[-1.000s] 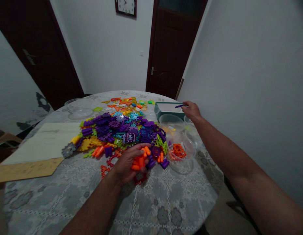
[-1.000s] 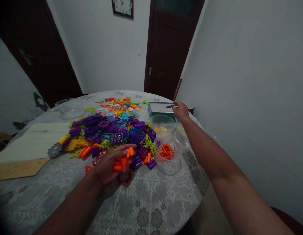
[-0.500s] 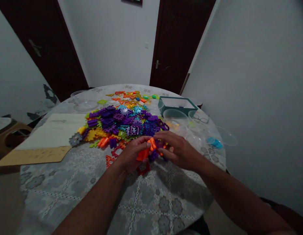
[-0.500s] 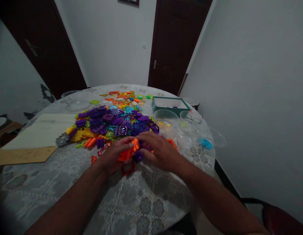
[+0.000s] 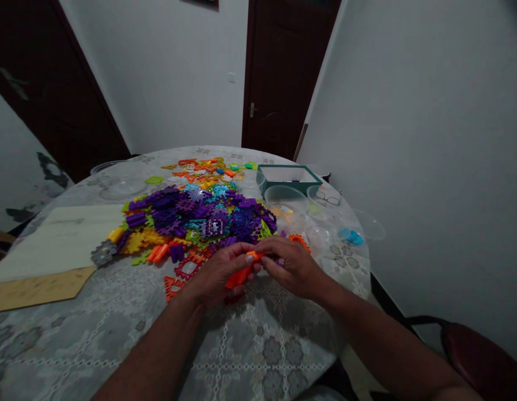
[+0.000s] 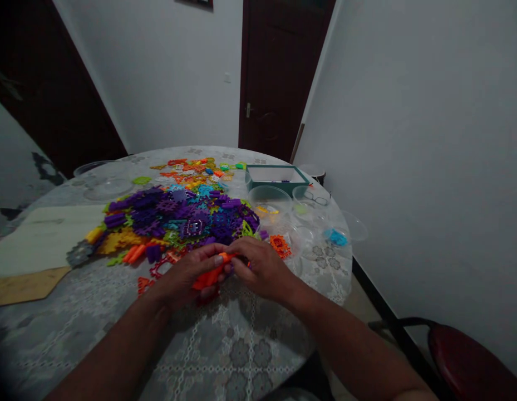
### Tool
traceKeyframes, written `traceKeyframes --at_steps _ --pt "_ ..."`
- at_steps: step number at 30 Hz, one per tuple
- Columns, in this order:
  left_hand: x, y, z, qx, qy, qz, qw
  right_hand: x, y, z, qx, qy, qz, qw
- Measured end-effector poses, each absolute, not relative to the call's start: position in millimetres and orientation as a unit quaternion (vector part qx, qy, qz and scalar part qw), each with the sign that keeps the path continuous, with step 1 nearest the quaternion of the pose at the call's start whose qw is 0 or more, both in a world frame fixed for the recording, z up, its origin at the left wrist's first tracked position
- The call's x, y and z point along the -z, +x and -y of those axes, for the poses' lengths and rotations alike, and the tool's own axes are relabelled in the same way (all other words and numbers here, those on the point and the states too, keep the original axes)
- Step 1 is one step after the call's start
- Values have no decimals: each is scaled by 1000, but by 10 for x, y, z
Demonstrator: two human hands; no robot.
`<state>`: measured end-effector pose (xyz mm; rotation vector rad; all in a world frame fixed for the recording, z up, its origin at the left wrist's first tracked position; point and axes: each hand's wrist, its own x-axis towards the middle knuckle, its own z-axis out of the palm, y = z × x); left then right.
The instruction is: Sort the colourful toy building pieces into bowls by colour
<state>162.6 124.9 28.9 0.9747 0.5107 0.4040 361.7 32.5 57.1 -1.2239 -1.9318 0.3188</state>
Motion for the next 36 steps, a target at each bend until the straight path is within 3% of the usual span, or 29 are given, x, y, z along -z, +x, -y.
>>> traceKeyframes --at_steps 11,21,28,36 --pt "-237 1650 -1248 -192 453 -260 831 -526 3658 -350 -87 -473 787 386" --pt "-330 1645 -1227 -243 450 -281 812 -961 3908 -466 -123 -496 783 356" --pt "-341 1612 -1281 -312 408 -298 804 -1151 4717 -653 -10 -647 661 380" --pt "-233 1587 -1289 -267 415 -315 811 -1052 5366 -660 10 -723 590 359"
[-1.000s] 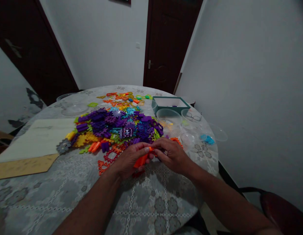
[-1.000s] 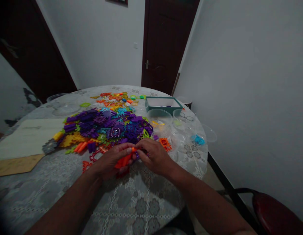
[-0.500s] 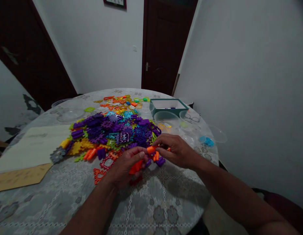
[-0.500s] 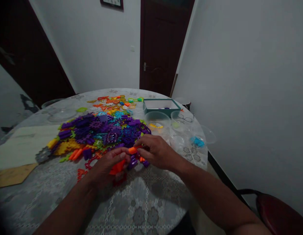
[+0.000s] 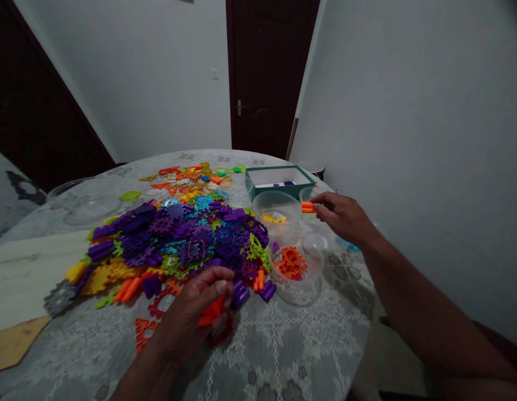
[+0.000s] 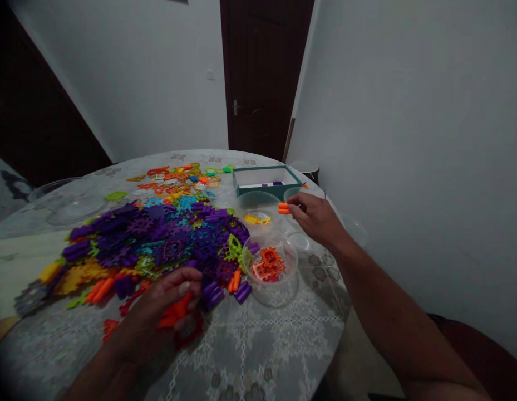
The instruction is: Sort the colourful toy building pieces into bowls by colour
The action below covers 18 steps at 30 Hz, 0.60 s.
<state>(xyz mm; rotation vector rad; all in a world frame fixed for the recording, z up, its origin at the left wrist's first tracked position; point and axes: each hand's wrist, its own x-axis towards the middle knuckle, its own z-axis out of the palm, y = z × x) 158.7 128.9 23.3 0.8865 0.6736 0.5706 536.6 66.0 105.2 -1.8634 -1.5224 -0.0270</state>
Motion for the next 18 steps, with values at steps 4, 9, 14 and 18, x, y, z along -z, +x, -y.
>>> traceKeyframes --at_steps 4,9,14,18 --pt "-235 1584 -1270 -259 401 -325 816 -989 5490 -531 12 -747 568 346" --pt "-253 1599 -1281 -295 365 -364 805 -836 5600 -363 23 -768 572 287" --pt "-249 1659 -1290 -336 331 -351 809 -772 5336 -253 75 -753 569 322" --pt "-248 1678 -1297 -336 310 -311 833 -847 4698 -161 92 -681 622 375"
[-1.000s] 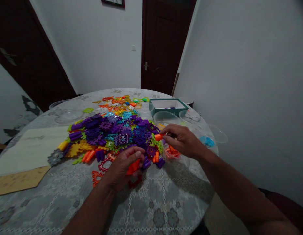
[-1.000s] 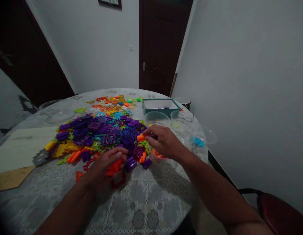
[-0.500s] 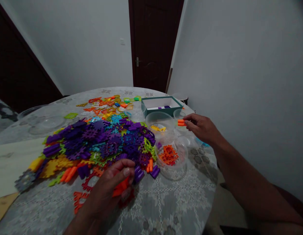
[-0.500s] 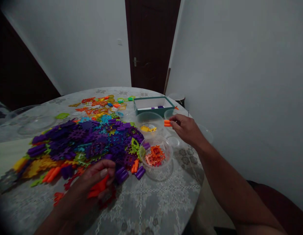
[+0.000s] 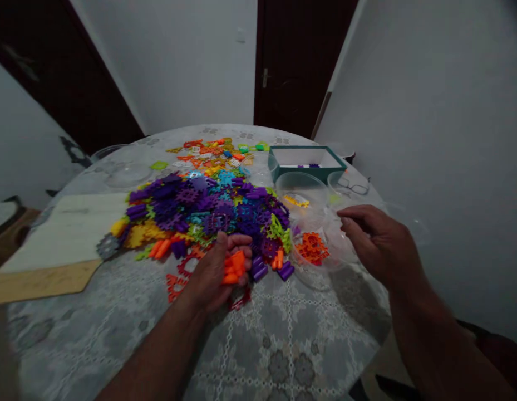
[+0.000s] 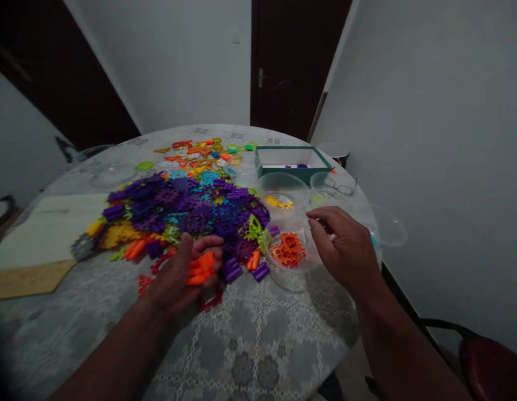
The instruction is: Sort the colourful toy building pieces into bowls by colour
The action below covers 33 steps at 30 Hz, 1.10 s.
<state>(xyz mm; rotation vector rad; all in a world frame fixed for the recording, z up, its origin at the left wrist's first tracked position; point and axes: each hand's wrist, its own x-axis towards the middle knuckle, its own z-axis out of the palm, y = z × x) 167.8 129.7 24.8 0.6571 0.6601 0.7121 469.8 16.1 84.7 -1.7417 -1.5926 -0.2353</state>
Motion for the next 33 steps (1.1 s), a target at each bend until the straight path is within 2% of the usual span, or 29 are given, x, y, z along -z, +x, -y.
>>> traceKeyframes --at_steps 6,13,22,27,33 --pt "-234 1676 -1297 -350 320 -275 836 -759 3620 -154 -44 -505 782 362" --pt "-206 1709 -1223 -314 397 -277 817 -367 3240 -359 -88 -507 795 321" --pt "-112 1746 -1246 -252 429 -267 825 -530 3369 -100 -108 -500 740 436" --pt "-223 1689 -1265 -269 384 -234 852 -696 3874 93 -13 -583 663 470" --pt "-304 1611 -1266 -336 323 -166 869 -650 4891 60 139 -728 533 408"
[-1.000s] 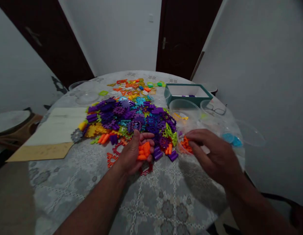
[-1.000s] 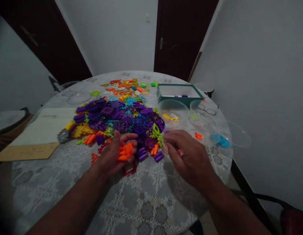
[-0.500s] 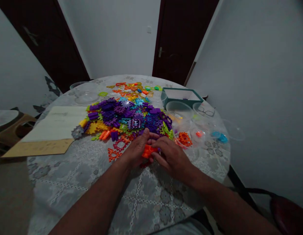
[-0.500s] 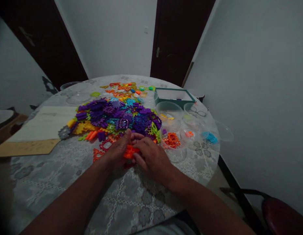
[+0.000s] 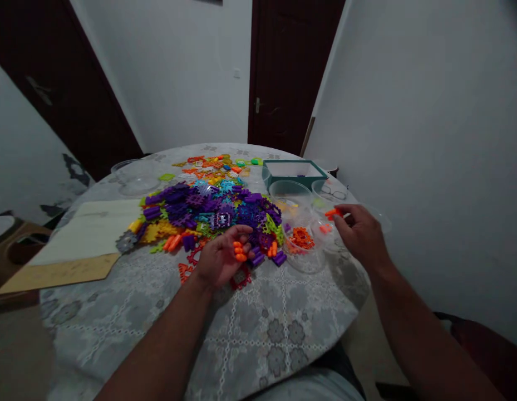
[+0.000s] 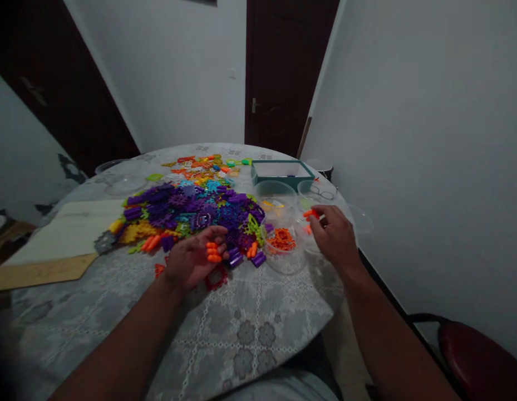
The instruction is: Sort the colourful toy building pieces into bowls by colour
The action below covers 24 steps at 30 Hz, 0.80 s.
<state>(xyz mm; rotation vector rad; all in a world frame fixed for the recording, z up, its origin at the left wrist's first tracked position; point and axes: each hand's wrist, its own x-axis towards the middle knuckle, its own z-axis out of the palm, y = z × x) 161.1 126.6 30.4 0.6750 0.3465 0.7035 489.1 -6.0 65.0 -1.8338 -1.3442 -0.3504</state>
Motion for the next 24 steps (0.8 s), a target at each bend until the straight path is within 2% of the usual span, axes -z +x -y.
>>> traceKeyframes --at_steps 4,8,12,15,21,24 --pt "-278 1629 -1258 -341 325 -184 863 -455 5345 -94 172 -756 519 361" --pt "-252 1664 -1251 -345 350 -198 848 -363 5396 -157 176 -763 507 359" --pt "-225 1669 -1266 -347 394 -205 826 -431 4973 -83 156 -743 503 413" --pt "-226 1666 -1253 -320 439 -212 812 -489 4460 19 107 -683 572 441" --pt "-247 1657 -1200 -256 527 -201 785 -446 3603 146 -45 -511 752 415" --pt "-227 1639 -1221 -239 563 -198 766 -380 3427 129 -72 -457 789 404"
